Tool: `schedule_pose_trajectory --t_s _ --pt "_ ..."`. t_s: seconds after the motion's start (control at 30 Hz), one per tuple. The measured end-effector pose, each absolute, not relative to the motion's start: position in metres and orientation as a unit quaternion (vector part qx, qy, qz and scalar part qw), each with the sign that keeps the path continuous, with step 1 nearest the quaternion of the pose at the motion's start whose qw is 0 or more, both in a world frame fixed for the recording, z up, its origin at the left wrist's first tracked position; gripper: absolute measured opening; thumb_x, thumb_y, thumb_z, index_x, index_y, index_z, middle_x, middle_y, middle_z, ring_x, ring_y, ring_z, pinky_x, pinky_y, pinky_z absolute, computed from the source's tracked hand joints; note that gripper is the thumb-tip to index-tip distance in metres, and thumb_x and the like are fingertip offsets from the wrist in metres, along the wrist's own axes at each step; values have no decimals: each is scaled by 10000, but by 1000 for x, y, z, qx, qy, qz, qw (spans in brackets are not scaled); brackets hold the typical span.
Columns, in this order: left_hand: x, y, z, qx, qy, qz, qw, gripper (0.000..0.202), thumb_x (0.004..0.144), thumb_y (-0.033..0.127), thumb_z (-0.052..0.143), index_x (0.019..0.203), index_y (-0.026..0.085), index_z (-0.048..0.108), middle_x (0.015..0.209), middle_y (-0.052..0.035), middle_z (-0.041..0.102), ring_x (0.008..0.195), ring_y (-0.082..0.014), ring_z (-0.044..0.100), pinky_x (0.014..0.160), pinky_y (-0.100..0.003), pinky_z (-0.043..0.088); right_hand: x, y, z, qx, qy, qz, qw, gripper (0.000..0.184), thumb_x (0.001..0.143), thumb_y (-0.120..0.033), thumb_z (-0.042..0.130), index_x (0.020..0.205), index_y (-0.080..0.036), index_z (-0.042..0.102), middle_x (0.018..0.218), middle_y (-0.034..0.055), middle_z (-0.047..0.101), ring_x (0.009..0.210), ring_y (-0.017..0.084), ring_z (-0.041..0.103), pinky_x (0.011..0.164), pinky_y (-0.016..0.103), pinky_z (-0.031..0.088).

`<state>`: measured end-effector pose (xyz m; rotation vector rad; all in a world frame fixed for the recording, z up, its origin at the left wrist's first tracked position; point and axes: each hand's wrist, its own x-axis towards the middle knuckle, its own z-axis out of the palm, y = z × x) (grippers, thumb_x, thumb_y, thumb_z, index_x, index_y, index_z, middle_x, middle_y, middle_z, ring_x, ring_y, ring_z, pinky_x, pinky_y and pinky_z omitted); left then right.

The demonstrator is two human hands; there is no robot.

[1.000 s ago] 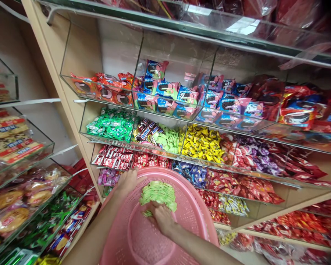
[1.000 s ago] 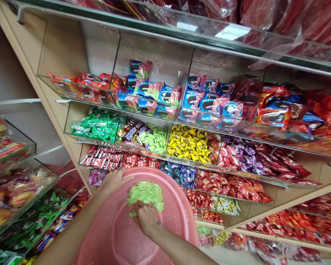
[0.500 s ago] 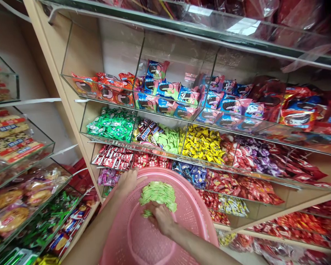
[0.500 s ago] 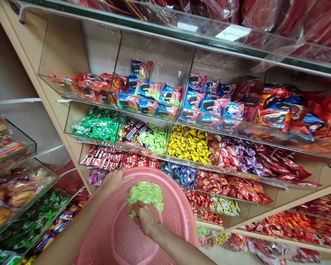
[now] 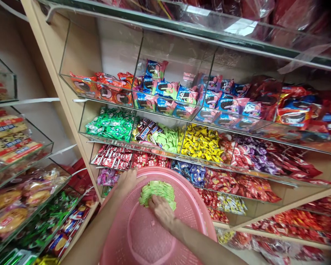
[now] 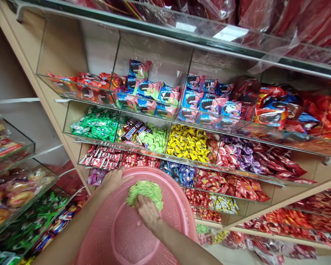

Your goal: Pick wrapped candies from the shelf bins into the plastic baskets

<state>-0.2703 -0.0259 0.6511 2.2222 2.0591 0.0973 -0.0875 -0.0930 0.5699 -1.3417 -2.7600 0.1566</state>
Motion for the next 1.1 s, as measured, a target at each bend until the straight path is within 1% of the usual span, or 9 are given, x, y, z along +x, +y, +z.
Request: schedule_pose_trajectory --t_s 0.07,0.13,0.2,0.3,0.37,0.5,0.77,0.93,1.1 --pt "-271 -26 651 732 678 34 57 663 803 658 257 1138 148 517 971 -160 665 919 -282 621 750 -347 441 -88 -95 567 -433 -901 12 1 405 686 -333 720 1004 -173 528 975 63 564 851 234 551 742 318 433" --pt "-271 -26 650 733 676 38 56 668 809 654 241 1141 145 517 967 -166 665 920 -287 621 746 -351 441 -88 -96 565 -441 -897 5 -11 430 664 -311 740 1009 -182 518 967 44 574 823 213 565 712 290 438" --pt "-271 -26 649 735 675 41 53 662 813 649 238 1136 145 521 959 -165 668 917 -287 624 735 -346 443 -88 -97 565 -453 -891 18 -14 386 685 -274 719 1002 -190 515 966 37 583 808 203 577 687 276 437" --pt "-272 -25 648 738 672 39 44 655 809 649 255 1128 144 524 938 -159 674 904 -290 629 715 -341 447 -87 -98 568 -469 -882 49 -6 271 763 -204 621 1011 -209 511 971 31 595 818 189 593 670 261 426" --pt "-271 -25 648 739 672 39 42 660 809 651 249 1131 144 521 928 -155 676 898 -288 631 709 -340 447 -87 -98 570 -482 -873 74 7 248 788 -195 582 1023 -221 507 981 26 598 817 179 600 656 251 420" --pt "-272 -24 647 738 672 39 42 677 811 656 216 1130 144 521 918 -154 677 894 -283 632 708 -337 448 -86 -98 572 -499 -859 112 22 287 768 -248 616 1033 -223 509 987 27 603 785 183 611 621 252 414" --pt "-272 -24 647 742 669 36 34 683 816 652 184 1123 143 522 907 -161 678 892 -289 633 703 -349 455 -85 -95 566 -508 -846 150 55 409 729 -297 648 1101 -232 492 1013 35 612 818 199 609 632 256 404" --pt "-272 -25 647 743 667 42 33 693 819 650 170 1123 136 522 891 -164 679 880 -297 635 686 -353 457 -85 -94 565 -511 -846 139 60 322 774 -237 577 1085 -228 494 994 34 617 800 186 609 630 253 395" --pt "-272 -25 648 741 670 38 34 663 822 641 189 1121 152 522 908 -154 677 882 -288 634 697 -348 455 -87 -95 568 -495 -860 110 56 324 780 -370 596 1056 -230 500 972 30 617 786 205 615 611 267 402"
